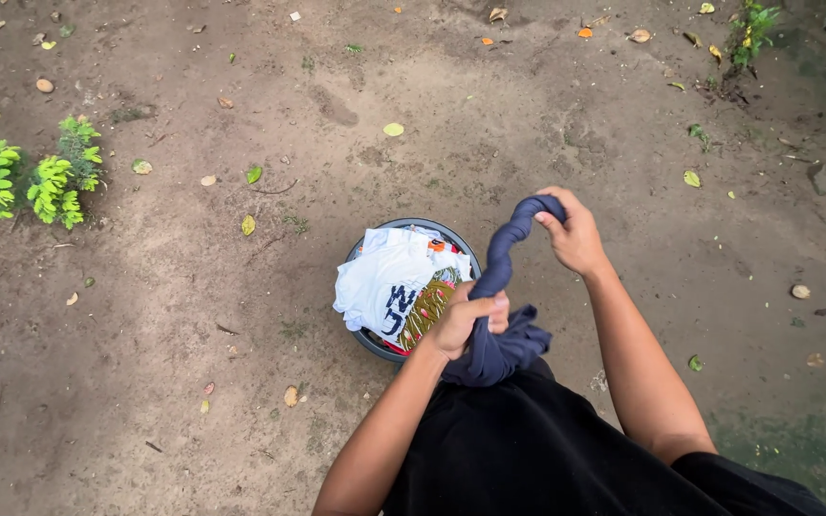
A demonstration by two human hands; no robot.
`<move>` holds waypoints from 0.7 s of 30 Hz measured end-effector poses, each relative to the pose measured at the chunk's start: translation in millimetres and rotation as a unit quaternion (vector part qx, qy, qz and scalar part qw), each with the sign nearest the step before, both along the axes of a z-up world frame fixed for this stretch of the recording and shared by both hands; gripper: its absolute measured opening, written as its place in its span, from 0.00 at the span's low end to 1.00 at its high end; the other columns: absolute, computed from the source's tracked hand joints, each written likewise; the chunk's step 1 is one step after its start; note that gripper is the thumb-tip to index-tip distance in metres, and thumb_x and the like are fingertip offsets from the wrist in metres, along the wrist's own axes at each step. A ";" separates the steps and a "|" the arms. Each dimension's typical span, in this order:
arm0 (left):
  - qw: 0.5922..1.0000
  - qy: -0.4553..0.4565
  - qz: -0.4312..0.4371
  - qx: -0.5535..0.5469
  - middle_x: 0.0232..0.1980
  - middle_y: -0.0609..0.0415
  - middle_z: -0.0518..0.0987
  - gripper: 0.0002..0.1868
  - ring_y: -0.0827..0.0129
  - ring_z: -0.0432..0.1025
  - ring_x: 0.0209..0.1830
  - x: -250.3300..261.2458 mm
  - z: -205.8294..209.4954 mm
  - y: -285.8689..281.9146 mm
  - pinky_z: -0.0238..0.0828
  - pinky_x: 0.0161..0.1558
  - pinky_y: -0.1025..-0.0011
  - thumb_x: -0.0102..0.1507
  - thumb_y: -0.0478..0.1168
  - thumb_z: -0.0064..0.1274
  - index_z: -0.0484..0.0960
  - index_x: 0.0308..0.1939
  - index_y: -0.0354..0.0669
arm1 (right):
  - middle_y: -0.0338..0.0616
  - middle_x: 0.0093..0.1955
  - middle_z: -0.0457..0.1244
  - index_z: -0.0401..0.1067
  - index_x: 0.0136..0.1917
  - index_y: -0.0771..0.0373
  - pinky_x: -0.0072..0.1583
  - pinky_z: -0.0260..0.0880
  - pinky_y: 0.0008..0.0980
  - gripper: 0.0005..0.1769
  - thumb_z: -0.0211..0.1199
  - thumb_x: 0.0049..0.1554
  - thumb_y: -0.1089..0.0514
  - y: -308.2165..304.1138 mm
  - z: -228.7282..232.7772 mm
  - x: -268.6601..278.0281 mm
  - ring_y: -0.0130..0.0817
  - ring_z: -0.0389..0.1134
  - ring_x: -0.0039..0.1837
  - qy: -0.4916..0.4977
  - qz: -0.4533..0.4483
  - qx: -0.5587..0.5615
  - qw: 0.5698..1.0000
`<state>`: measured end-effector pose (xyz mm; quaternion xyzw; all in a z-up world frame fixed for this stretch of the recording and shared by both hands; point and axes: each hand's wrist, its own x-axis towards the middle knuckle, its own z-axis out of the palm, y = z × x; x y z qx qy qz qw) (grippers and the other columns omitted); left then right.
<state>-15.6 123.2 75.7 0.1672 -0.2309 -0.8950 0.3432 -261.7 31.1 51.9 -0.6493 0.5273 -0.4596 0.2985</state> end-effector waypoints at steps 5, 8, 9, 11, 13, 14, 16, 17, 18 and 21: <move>0.982 -0.129 0.126 -0.056 0.33 0.58 0.71 0.05 0.76 0.64 0.30 1.5 7.4 -18.1 0.64 0.35 0.75 0.64 0.35 0.56 0.74 0.38 0.38 | 0.41 0.55 0.62 0.61 0.70 0.63 0.53 0.67 0.30 0.24 0.63 0.63 0.60 6.5 -11.9 -0.1 0.30 0.64 0.52 -0.138 -0.073 0.013 0.988; 0.970 -0.160 0.172 -0.069 0.34 0.56 0.74 0.07 0.76 0.67 0.31 1.1 14.4 -25.1 0.66 0.37 0.75 0.64 0.38 0.55 0.74 0.39 0.39 | 0.37 0.49 0.61 0.61 0.68 0.62 0.47 0.67 0.26 0.20 0.60 0.65 0.60 22.1 -26.2 11.6 0.24 0.62 0.46 -0.214 -0.097 0.051 0.971; 0.967 -0.155 0.187 -0.076 0.35 0.57 0.75 0.07 0.75 0.68 0.33 0.3 14.9 -27.7 0.67 0.38 0.74 0.65 0.38 0.55 0.75 0.40 0.38 | 0.37 0.49 0.62 0.63 0.66 0.63 0.47 0.68 0.26 0.17 0.59 0.65 0.60 28.5 -30.8 18.4 0.23 0.63 0.46 -0.202 -0.085 0.059 0.974; 0.964 -0.151 0.202 -0.085 0.36 0.57 0.75 0.07 0.75 0.69 0.34 -1.5 11.4 -32.9 0.69 0.39 0.73 0.66 0.38 0.56 0.76 0.41 0.37 | 0.37 0.48 0.62 0.65 0.64 0.64 0.47 0.69 0.26 0.15 0.59 0.66 0.60 41.3 -36.7 32.1 0.23 0.63 0.46 -0.191 -0.074 0.066 0.977; 0.947 -0.193 0.236 -0.098 0.40 0.59 0.76 0.09 0.78 0.70 0.39 -4.6 2.7 -35.8 0.68 0.44 0.76 0.66 0.37 0.56 0.76 0.48 0.38 | 0.41 0.51 0.64 0.68 0.64 0.66 0.53 0.71 0.29 0.14 0.58 0.67 0.58 57.3 -39.9 44.5 0.27 0.66 0.50 -0.189 0.004 0.115 0.975; 0.948 -0.193 0.234 -0.098 0.40 0.59 0.76 0.09 0.78 0.70 0.39 -4.3 1.8 -37.6 0.68 0.44 0.76 0.66 0.37 0.56 0.76 0.48 0.38 | 0.41 0.51 0.64 0.68 0.64 0.66 0.53 0.71 0.29 0.14 0.58 0.67 0.58 61.4 -38.1 49.9 0.27 0.66 0.50 -0.190 0.002 0.115 0.975; 0.943 -0.194 0.249 -0.103 0.42 0.57 0.77 0.11 0.77 0.71 0.41 -3.3 -0.2 -40.3 0.69 0.45 0.75 0.68 0.37 0.54 0.75 0.51 0.36 | 0.44 0.61 0.65 0.64 0.70 0.65 0.64 0.67 0.32 0.22 0.56 0.66 0.55 70.1 -34.4 61.1 0.31 0.66 0.61 -0.157 0.118 0.116 0.974; 0.943 -0.194 0.249 -0.103 0.42 0.57 0.77 0.11 0.77 0.71 0.41 -2.8 2.4 -40.8 0.69 0.45 0.75 0.68 0.37 0.54 0.75 0.51 0.36 | 0.44 0.61 0.65 0.64 0.70 0.65 0.64 0.67 0.32 0.22 0.56 0.66 0.55 73.3 -35.4 62.3 0.31 0.66 0.61 -0.157 0.117 0.116 0.974; 0.943 -0.197 0.248 -0.105 0.43 0.55 0.79 0.12 0.75 0.73 0.43 -2.1 5.2 -41.8 0.71 0.47 0.74 0.69 0.38 0.54 0.74 0.52 0.36 | 0.46 0.66 0.64 0.62 0.73 0.64 0.68 0.63 0.34 0.26 0.55 0.65 0.52 75.9 -36.3 63.6 0.33 0.64 0.66 -0.141 0.154 0.114 0.971; 0.933 -0.210 0.268 -0.115 0.46 0.52 0.81 0.15 0.73 0.74 0.46 0.7 9.3 -44.3 0.72 0.50 0.73 0.69 0.40 0.52 0.73 0.55 0.34 | 0.47 0.72 0.62 0.58 0.78 0.63 0.74 0.57 0.37 0.33 0.56 0.64 0.49 83.2 -44.3 65.4 0.36 0.61 0.73 -0.132 0.210 0.121 0.961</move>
